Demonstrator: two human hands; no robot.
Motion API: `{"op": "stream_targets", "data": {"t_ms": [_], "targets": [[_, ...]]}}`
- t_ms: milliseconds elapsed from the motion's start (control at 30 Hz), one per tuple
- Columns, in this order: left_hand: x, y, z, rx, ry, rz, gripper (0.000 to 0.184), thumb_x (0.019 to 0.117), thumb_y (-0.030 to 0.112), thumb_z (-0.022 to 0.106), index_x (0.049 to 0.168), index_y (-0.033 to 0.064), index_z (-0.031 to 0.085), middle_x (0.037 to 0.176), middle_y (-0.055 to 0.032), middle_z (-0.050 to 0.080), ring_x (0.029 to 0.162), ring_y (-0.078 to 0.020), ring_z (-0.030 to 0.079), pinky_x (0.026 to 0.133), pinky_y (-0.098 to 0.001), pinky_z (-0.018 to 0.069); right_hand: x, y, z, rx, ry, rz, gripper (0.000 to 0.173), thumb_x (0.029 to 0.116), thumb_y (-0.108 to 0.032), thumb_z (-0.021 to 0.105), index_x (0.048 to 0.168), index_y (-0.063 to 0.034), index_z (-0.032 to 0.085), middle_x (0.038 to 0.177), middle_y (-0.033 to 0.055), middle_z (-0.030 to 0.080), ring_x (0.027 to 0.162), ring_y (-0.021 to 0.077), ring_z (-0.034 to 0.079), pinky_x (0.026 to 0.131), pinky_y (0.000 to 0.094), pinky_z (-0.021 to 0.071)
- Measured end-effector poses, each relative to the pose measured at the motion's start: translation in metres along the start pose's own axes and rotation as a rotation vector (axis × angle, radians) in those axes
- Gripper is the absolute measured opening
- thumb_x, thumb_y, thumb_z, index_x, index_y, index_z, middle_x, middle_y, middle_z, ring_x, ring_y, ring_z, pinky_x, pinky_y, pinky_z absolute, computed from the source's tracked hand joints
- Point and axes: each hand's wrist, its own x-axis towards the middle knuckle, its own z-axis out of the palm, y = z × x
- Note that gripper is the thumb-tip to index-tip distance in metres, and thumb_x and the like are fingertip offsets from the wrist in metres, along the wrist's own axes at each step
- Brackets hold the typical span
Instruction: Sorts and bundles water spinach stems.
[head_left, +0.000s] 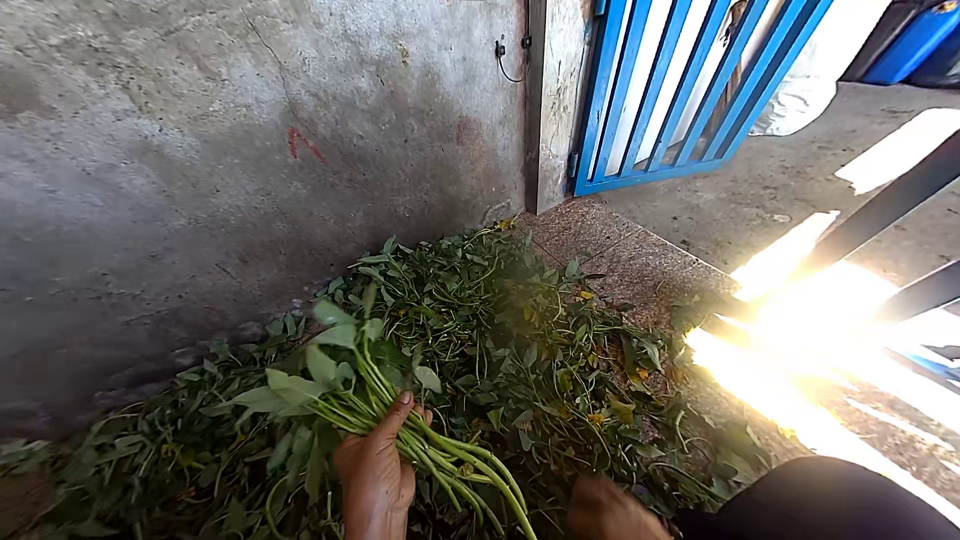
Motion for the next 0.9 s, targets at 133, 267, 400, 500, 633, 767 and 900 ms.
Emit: {"op": "stream_targets", "data": {"t_ms": [133,267,400,500,633,767,900], "targets": [[-0.003,-0.006,0.002,0.041,-0.060,-0.125,0.023,0.0888,-0.008,0.071,0.109,-0.0085,0.060,0.082,-0.0182,0.070,0.061,-0.0261,0.070,0.058,-0.0430,0.0642,0.076,0.067,-0.011,-0.194,0.008,0.522,0.045,0.1010,-0.038,0.057,0.127,-0.0021,0.067,0.139,0.0272,0.056,0.134,0.0493,0.048,0.102,0.0650,0.0446],[-0.004,-0.012,0.005,0.051,-0.103,-0.192,0.027,0.0888,-0.008,0.071,0.112,-0.0072,0.057,0.081,-0.0192,0.069,0.060,-0.0276,0.069,0.056,-0.0451,0.0633,0.113,0.136,0.030,-0.179,-0.126,0.852,0.049,0.1000,-0.030,0.059,0.141,-0.0023,0.056,0.144,0.0264,0.055,0.132,0.0465,0.054,0.102,0.0647,0.0477],[-0.007,-0.013,0.003,0.065,-0.138,-0.231,0.027,0.0894,-0.009,0.070,0.113,-0.0072,0.056,0.084,-0.0204,0.071,0.067,-0.0301,0.072,0.058,-0.0446,0.0632,0.098,0.138,0.032,-0.056,0.130,0.772,0.035,0.1035,-0.027,0.051,0.129,-0.0100,0.068,0.138,0.0197,0.059,0.128,0.0384,0.058,0.102,0.0552,0.0510],[-0.007,-0.016,0.002,0.096,-0.167,-0.242,0.025,0.0895,-0.010,0.069,0.111,-0.0088,0.057,0.087,-0.0225,0.072,0.070,-0.0320,0.074,0.060,-0.0454,0.0635,0.086,0.123,0.021,0.029,0.368,0.648,0.031,0.1028,-0.024,0.053,0.124,-0.0075,0.069,0.128,0.0188,0.064,0.125,0.0365,0.059,0.103,0.0513,0.0497],[-0.012,-0.019,0.007,0.143,-0.182,-0.215,0.023,0.0895,-0.009,0.070,0.109,-0.0080,0.057,0.079,-0.0198,0.070,0.062,-0.0288,0.071,0.054,-0.0423,0.0624,0.091,0.097,0.003,-0.247,0.146,0.813,0.062,0.0877,-0.005,0.067,0.146,-0.0012,0.047,0.142,0.0263,0.054,0.136,0.0449,0.049,0.107,0.0633,0.0406],[-0.014,-0.023,0.007,0.171,-0.170,-0.184,0.026,0.0872,-0.011,0.072,0.109,-0.0081,0.057,0.079,-0.0198,0.070,0.060,-0.0279,0.070,0.052,-0.0413,0.0623,0.105,0.101,0.019,-0.437,0.224,0.562,0.042,0.0887,0.000,0.062,0.130,-0.0007,0.063,0.135,0.0252,0.059,0.130,0.0446,0.052,0.102,0.0602,0.0441],[-0.012,-0.026,0.004,0.163,-0.154,-0.169,0.025,0.0870,-0.011,0.072,0.107,-0.0089,0.058,0.078,-0.0205,0.069,0.060,-0.0284,0.070,0.054,-0.0423,0.0624,0.119,0.133,0.036,-0.353,-0.184,0.749,0.043,0.0913,-0.012,0.064,0.133,-0.0018,0.063,0.140,0.0224,0.059,0.138,0.0416,0.048,0.112,0.0631,0.0349]]}}
